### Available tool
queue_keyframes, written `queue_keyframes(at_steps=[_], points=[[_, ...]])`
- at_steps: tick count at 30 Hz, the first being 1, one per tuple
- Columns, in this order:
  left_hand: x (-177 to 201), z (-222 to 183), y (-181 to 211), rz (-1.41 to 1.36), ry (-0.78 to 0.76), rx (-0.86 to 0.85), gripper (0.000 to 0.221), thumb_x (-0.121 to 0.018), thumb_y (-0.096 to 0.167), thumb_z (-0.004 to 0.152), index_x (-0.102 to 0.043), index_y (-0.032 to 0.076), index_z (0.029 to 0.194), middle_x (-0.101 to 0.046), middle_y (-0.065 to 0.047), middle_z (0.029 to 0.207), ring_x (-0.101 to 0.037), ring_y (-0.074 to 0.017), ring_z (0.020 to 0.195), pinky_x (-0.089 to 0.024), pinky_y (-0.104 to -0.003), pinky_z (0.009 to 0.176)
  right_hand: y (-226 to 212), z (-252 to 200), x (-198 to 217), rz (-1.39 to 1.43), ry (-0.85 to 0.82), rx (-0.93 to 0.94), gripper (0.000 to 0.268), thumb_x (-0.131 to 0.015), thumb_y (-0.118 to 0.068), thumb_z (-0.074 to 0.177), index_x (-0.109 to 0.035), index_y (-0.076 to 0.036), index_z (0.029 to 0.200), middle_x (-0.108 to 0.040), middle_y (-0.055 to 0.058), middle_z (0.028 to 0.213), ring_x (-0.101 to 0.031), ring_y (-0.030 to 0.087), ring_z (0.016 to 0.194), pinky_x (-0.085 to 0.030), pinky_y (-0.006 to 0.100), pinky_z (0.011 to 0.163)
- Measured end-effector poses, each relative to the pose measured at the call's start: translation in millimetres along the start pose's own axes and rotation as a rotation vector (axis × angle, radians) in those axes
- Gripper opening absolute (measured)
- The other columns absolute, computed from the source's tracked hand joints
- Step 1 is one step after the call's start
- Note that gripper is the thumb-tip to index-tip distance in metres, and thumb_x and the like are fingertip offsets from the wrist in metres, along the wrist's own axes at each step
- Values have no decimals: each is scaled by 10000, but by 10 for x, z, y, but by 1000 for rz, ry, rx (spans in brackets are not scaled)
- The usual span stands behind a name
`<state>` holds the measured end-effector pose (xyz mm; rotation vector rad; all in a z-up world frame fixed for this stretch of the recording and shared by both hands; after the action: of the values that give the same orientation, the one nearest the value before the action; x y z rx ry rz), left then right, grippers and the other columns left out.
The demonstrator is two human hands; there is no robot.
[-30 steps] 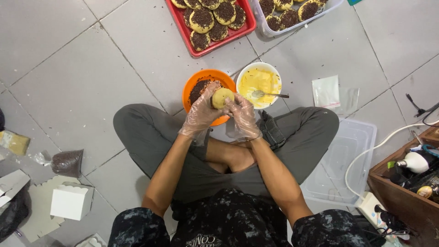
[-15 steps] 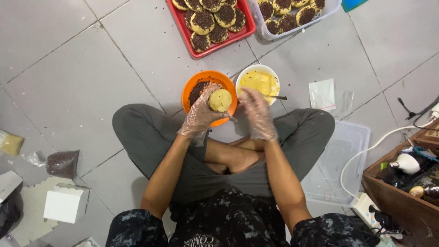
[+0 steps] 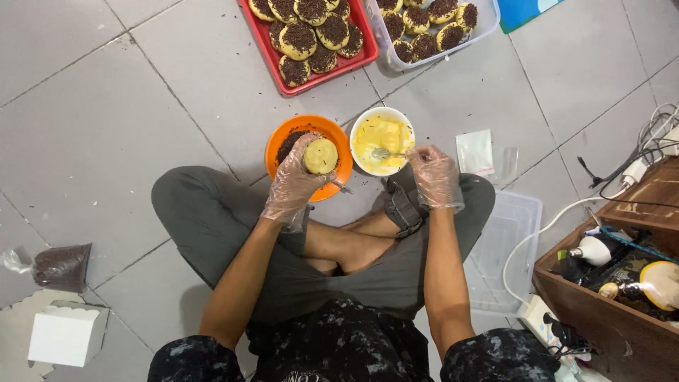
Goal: Dipping buns into a liquid glaze and then into chocolate sprinkles to coat them before placing them in a tray.
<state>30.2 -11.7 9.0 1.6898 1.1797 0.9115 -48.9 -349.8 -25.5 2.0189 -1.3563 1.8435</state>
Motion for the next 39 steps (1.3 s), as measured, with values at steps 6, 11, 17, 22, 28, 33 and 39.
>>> queue_keyframes(at_steps=[6, 11, 17, 22, 28, 33, 39], points=[[-31, -25, 23, 9, 2, -12, 865, -942, 158, 640, -547, 156, 1409, -598, -160, 1393, -456, -338, 1393, -356, -466, 1179, -373, -57, -177, 485, -94, 133, 192, -811, -213, 905, -773, -88, 1045, -751, 111, 836, -690, 164, 740, -577, 319, 663], [-68, 7, -33, 43, 4, -1, 882, -934, 149, 641, -536, 157, 1427, -583, -156, 1414, -444, -336, 1401, -350, -464, 1184, -498, -107, -184, 638, -160, 231, 160, -732, -162, 996, -739, -17, 1061, -710, 105, 814, -641, 130, 709, -562, 296, 699], [-113, 1, -43, 62, 3, -3, 874, -930, 144, 640, -541, 152, 1422, -584, -155, 1414, -443, -333, 1403, -352, -465, 1181, -877, -274, 284, 538, 20, 489, 185, -610, -181, 1071, -714, -32, 1042, -676, 120, 788, -660, 223, 748, -540, 348, 743], [-126, 23, -74, 53, -9, -31, 875, -932, 152, 647, -536, 149, 1427, -575, -153, 1424, -426, -331, 1411, -334, -462, 1189, -1398, -600, 473, 410, 12, 785, 251, -531, -133, 1091, -715, 16, 1174, -711, 212, 959, -705, 333, 871, -565, 432, 829], [-94, -23, 13, 57, -5, -26, 861, -929, 174, 667, -529, 134, 1429, -573, -162, 1425, -430, -339, 1409, -340, -472, 1187, -1432, -676, 256, 246, 73, 946, 143, -668, -58, 1017, -732, 14, 1122, -727, 195, 1004, -717, 383, 946, -581, 444, 833], [-90, -13, 2, 59, -5, -28, 845, -915, 153, 680, -528, 136, 1430, -575, -170, 1417, -441, -355, 1403, -359, -487, 1176, -1177, -447, 16, 406, -138, 777, 202, -587, -100, 1063, -710, 48, 1123, -728, 206, 994, -719, 353, 908, -577, 395, 775], [-94, 1, -66, 57, -3, 5, 857, -918, 174, 667, -531, 164, 1432, -581, -145, 1415, -439, -328, 1405, -356, -468, 1182, -935, -321, -207, 665, -275, 501, 273, -554, -193, 1087, -706, 21, 1161, -727, 132, 1021, -651, 146, 918, -550, 279, 781]])
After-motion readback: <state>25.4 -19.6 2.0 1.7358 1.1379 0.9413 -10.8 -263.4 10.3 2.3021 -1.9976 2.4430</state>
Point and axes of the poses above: each hand's wrist, its own z-axis towards the middle knuckle, its own x-axis out of the back of the hand, y = z × x, the point moved 10 cm from there along z, towards the middle knuckle
